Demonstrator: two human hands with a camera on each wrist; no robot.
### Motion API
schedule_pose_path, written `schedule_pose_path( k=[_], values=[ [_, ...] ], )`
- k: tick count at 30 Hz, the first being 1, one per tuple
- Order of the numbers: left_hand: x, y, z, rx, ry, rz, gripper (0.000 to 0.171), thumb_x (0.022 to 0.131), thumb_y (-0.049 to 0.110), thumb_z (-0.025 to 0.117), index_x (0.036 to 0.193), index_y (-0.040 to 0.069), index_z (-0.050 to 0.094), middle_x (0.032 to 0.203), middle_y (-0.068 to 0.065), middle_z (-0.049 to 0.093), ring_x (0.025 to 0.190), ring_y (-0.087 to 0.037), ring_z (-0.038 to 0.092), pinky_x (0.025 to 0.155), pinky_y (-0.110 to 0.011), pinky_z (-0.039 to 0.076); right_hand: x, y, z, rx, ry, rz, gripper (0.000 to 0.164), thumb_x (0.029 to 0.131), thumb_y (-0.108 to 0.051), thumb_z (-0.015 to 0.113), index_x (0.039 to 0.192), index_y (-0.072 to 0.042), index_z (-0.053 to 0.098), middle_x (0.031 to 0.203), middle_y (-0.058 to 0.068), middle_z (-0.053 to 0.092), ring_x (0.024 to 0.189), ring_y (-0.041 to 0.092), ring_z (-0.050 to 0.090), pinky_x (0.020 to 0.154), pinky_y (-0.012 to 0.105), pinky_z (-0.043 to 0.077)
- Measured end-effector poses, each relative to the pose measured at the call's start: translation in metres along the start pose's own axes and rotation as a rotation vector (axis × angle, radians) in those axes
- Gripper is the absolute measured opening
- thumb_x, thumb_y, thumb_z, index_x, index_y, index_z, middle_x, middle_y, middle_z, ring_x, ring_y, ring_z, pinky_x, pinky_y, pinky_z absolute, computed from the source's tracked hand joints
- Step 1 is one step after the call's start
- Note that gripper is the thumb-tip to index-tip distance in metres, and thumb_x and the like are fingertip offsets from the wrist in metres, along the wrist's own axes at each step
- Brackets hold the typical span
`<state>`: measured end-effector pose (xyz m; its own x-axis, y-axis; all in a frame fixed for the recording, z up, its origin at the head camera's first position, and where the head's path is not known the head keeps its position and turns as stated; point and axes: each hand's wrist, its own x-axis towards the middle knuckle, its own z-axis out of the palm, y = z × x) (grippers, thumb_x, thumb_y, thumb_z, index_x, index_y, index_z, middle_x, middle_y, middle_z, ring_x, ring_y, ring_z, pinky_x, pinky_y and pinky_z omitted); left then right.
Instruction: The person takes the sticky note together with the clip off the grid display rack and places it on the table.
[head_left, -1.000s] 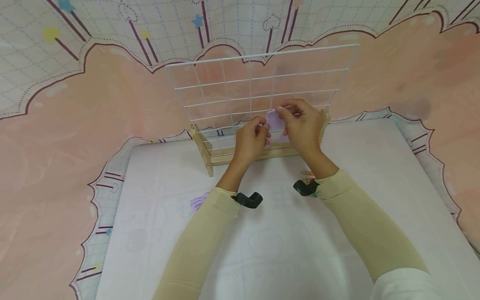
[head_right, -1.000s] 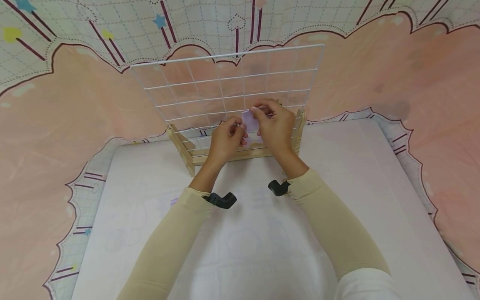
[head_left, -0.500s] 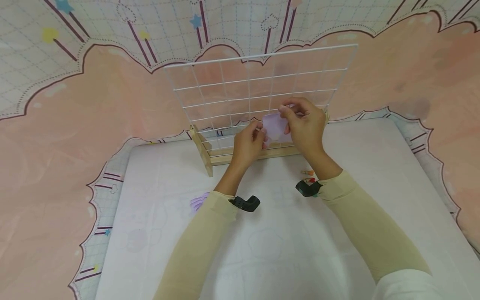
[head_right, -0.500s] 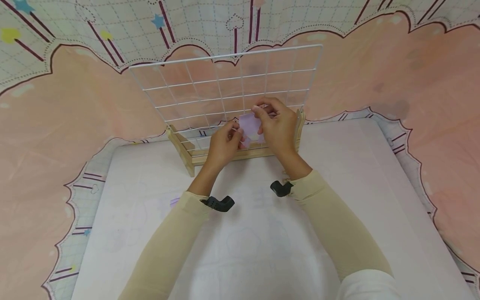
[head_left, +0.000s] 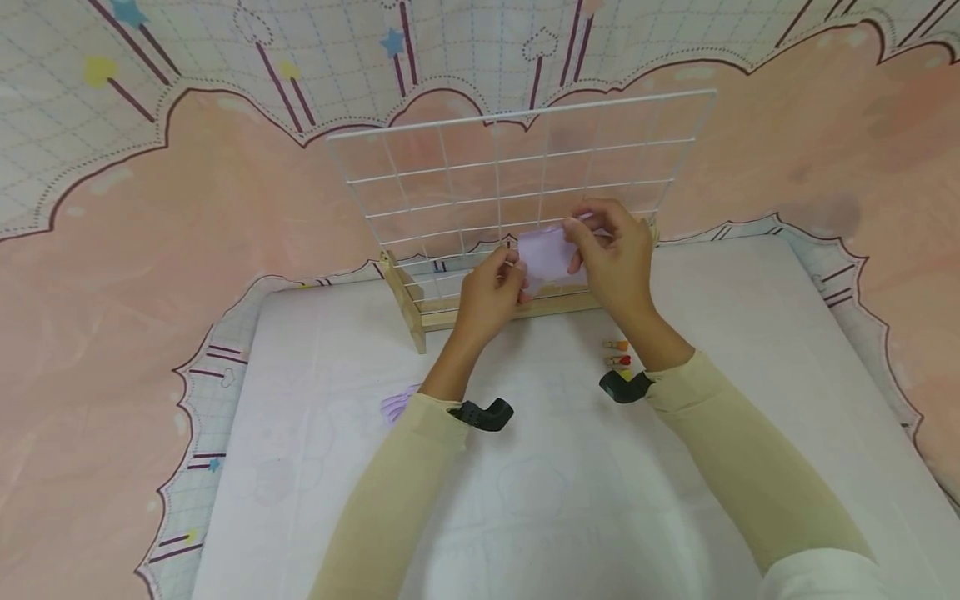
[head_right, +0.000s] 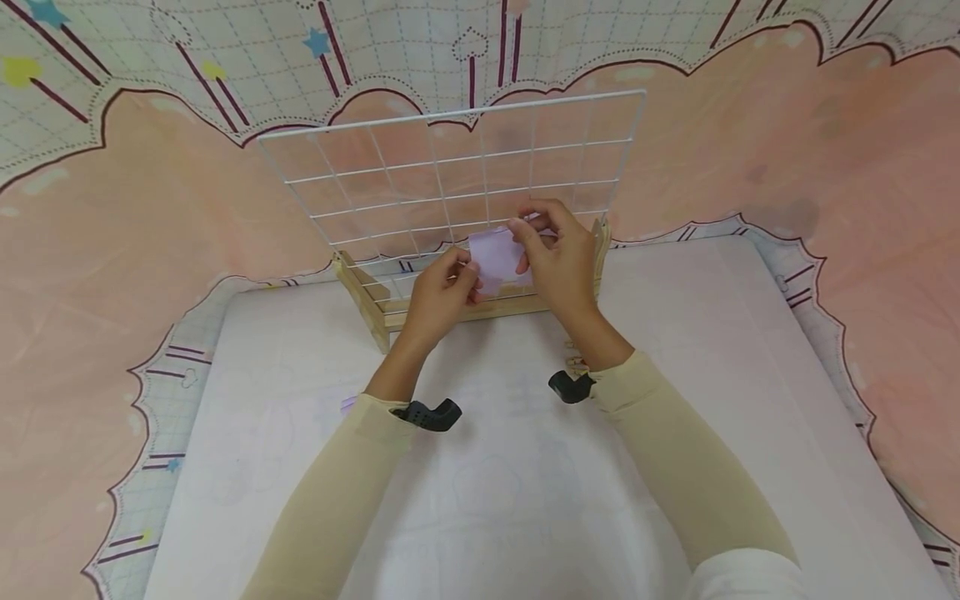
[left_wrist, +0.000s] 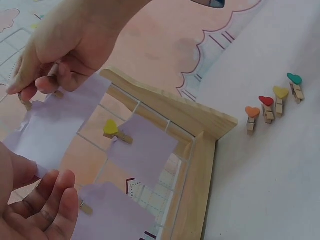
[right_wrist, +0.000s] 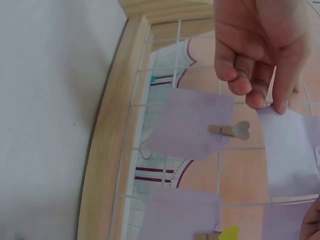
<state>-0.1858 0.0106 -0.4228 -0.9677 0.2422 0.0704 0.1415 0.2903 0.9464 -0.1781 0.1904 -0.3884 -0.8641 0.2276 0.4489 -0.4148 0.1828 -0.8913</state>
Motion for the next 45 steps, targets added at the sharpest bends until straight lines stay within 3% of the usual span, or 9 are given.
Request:
schedule_pose_path(
  k=[6,13,18,25,33,45],
  values=[
    [-0.004,0.002,-0.007,-0.012,0.004,0.002,0.015,0.106,0.018,0.055,0.111,0.006,0.061,0.089,-0.012,0.067,0.074,-0.03,0.073,0.074,-0.046,0.063,-0.002,-0.001,-0.002,-0.051,-0.027,-0.034,0.018,0.091,-0.002,0.075,0.106,0.006,0.068,0.09,0.004,0.068,0.048,0.012,0.059,0.048,0.018,0.05],
    [-0.008,0.005,-0.013,-0.009,0.001,0.003,0.014,0.106,0.018,0.055,0.11,0.006,0.062,0.089,-0.014,0.067,0.076,-0.035,0.072,0.072,-0.04,0.063,-0.006,-0.004,-0.005,-0.131,-0.031,-0.033,0.018,0.09,-0.007,0.078,0.103,0.003,0.071,0.099,0.009,0.07,0.071,0.007,0.067,0.065,0.016,0.057],
    [-0.012,0.006,-0.016,-0.013,-0.001,-0.001,0.015,0.106,0.018,0.056,0.11,0.005,0.063,0.089,-0.015,0.067,0.071,-0.024,0.069,0.073,-0.039,0.063,-0.009,-0.005,-0.011,-0.116,-0.048,-0.012,0.02,0.089,-0.008,0.079,0.104,0.003,0.072,0.102,0.011,0.072,0.084,0.006,0.069,0.068,0.015,0.056],
    [-0.015,0.005,-0.024,0.001,0.003,-0.005,0.017,0.106,0.018,0.056,0.112,0.004,0.063,0.092,-0.02,0.068,0.071,-0.02,0.069,0.074,-0.038,0.063,-0.013,-0.002,-0.019,0.002,-0.092,0.042,0.022,0.088,0.002,0.077,0.106,0.009,0.066,0.103,0.004,0.069,0.088,0.01,0.071,0.076,0.019,0.06],
    [-0.02,0.004,-0.033,-0.025,0.023,-0.018,0.017,0.105,0.017,0.056,0.111,0.003,0.063,0.093,-0.023,0.068,0.07,-0.019,0.069,0.071,-0.03,0.063,-0.023,0.0,-0.027,-0.013,-0.137,0.105,0.026,0.086,0.003,0.078,0.105,0.01,0.062,0.107,0.003,0.062,0.092,0.007,0.071,0.082,0.018,0.059],
    [-0.037,-0.001,-0.053,-0.052,0.036,-0.032,0.014,0.105,0.015,0.055,0.109,0.004,0.063,0.091,-0.015,0.064,0.074,-0.021,0.069,0.074,-0.028,0.062,-0.037,0.004,-0.048,-0.222,-0.186,0.176,0.019,0.089,-0.009,0.079,0.103,0.002,0.072,0.107,0.014,0.073,0.09,0.002,0.069,0.081,0.013,0.057]
  ],
)
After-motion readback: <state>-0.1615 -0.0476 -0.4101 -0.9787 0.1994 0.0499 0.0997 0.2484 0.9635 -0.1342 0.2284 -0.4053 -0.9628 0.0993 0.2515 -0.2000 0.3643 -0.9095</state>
